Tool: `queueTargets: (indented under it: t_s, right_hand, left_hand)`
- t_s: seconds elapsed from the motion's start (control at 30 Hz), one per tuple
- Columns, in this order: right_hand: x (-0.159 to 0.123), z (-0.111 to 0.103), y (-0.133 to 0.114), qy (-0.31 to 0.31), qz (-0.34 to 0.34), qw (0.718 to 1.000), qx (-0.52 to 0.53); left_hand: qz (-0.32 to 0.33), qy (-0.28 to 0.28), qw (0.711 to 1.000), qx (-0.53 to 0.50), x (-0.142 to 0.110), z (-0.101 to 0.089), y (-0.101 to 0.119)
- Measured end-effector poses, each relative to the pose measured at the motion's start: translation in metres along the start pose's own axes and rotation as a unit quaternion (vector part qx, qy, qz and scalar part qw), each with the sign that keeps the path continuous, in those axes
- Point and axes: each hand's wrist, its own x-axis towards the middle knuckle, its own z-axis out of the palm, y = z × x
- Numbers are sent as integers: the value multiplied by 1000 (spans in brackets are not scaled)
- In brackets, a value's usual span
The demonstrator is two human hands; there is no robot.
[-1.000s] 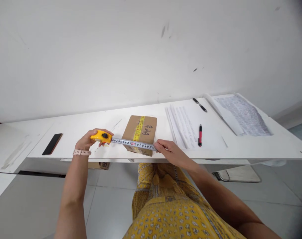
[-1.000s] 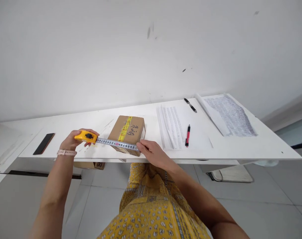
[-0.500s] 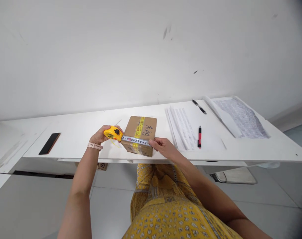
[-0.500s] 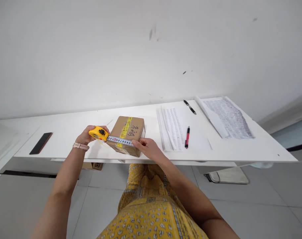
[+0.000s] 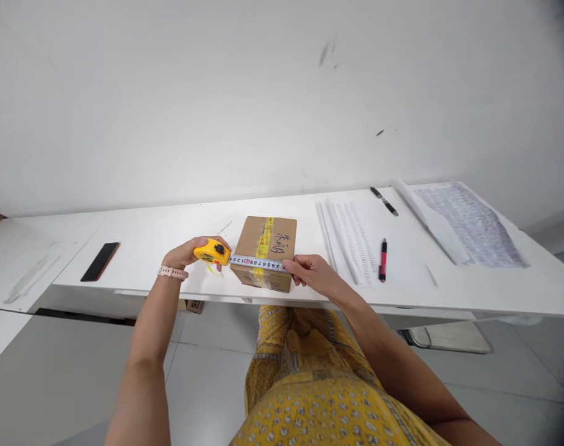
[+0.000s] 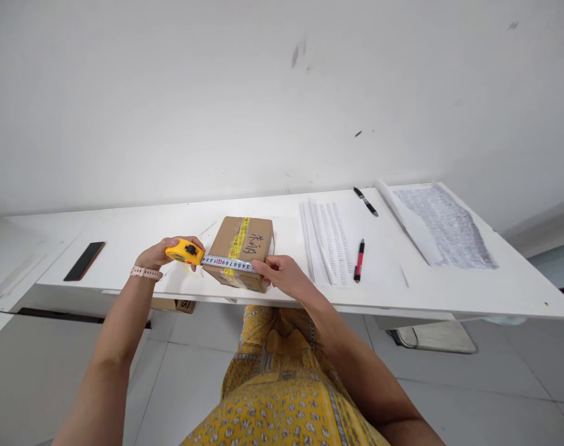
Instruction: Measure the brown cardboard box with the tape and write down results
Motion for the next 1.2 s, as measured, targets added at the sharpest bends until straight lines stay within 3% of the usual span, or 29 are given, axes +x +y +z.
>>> queueTargets:
  t_s: [0.27,0.43,0.67,0.9,1.1,1.2]
  right_hand:
    - [0,-1,0,-11,4,1000,-15]
    - [-3,-2,-4,-15,-2,999,-53]
    - [-5,-1,-8,-6,-13,998,-68]
    - [-6,-3,-14,5,-23,991,-129]
    - [-7,-4,-16,5,-20,989,-148]
    - [-7,-4,-16,7,-16,988,-153]
  left_hand:
    - [6,-10,1000,26,-2,0,-7]
    - [-18,-2,999,44,-11,3,1]
    - [-28,143,988,56,-15,18,16]
    - [-36,129,988,79,-9,17,31]
    - [4,193,976,102,-22,33,34]
    - [-5,178,979,99,-23,38,36]
